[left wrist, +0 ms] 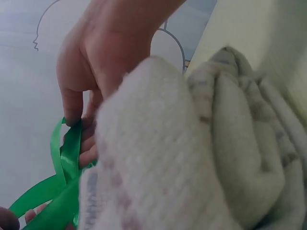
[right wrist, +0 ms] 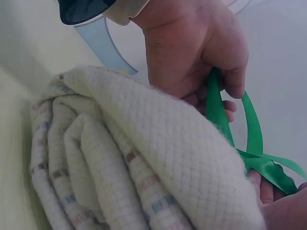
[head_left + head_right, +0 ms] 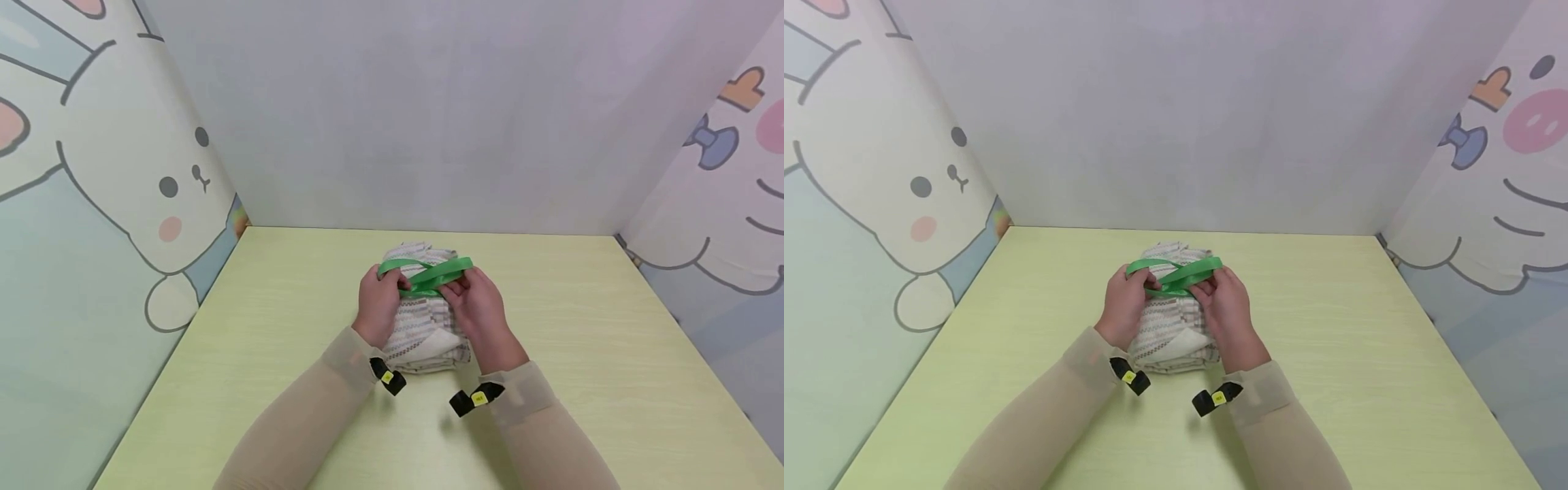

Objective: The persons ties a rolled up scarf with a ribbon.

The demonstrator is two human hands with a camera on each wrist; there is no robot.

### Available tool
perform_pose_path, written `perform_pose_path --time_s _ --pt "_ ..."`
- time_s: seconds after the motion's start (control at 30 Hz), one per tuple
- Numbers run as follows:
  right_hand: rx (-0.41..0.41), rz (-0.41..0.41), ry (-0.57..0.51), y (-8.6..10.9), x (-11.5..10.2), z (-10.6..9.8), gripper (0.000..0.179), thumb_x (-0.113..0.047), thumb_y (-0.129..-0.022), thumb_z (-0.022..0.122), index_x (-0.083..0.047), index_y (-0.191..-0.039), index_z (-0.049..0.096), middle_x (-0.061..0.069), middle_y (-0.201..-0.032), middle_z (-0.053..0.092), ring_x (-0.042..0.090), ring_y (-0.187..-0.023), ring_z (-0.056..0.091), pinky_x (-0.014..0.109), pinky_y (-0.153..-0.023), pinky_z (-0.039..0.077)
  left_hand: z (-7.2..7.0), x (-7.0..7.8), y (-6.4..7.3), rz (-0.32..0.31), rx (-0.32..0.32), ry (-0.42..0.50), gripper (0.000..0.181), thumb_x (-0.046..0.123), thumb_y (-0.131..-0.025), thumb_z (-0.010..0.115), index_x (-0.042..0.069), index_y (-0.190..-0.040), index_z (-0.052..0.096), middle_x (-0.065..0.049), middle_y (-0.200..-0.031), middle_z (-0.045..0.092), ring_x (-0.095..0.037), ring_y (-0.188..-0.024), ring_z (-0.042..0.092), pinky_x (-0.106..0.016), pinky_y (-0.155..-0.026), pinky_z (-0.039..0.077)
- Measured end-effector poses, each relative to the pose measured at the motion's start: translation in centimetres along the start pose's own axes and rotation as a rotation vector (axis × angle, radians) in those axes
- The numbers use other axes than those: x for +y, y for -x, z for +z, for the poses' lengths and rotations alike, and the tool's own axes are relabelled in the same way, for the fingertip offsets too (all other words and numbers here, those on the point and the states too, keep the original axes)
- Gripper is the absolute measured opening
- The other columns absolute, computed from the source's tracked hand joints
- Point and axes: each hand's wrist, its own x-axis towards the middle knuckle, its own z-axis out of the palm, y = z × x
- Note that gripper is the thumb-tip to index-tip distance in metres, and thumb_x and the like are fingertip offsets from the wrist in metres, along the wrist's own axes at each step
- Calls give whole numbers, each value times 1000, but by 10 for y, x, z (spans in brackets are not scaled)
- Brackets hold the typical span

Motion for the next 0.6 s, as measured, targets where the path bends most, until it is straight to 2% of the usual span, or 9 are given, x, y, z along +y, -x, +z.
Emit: perform_pose_path --time_s 0.07,0.17,0.37,0.53,0.6 --pt "2 -2 2 1 -1 0 32 -22 -115 32 -4 -134 50 8 -104 59 17 -96 65 35 -101 52 -3 0 -1 -1 10 -39 19 18 -105 49 7 -92 57 -10 -86 65 -24 -82 65 -34 -79 50" --pt "2 -13 4 1 -2 0 31 -23 -115 32 -4 -130 51 6 -101 59 16 -92 64 33 -98 53 -7 1 -4 0 18 -44 25 23 -107 44 8 -91 56 -10 -85 63 -24 -78 63 -34 -75 51" --pt "-8 -35 -7 -2 -3 -5 30 -21 -115 32 -1 -128 51 7 -100 57 16 -93 63 34 -103 51 -16 2 -7 29 -9 61 32 20 -110 31 4 -98 56 -12 -91 62 -27 -83 64 -41 -81 56" --pt "35 -5 -64 -6 -1 -14 30 -20 -115 33 0 -128 51 11 -106 55 20 -105 63 37 -107 47 -26 1 -8 18 -4 111 42 24 -110 30 3 -100 65 -15 -96 66 -29 -88 67 -43 -86 56" --pt "61 16 -104 -8 0 -18 30 -20 -115 33 -1 -129 50 14 -115 55 25 -117 61 37 -109 46 -30 1 -9 15 12 135 44 23 -110 31 2 -99 69 -17 -97 68 -29 -89 68 -42 -87 57"
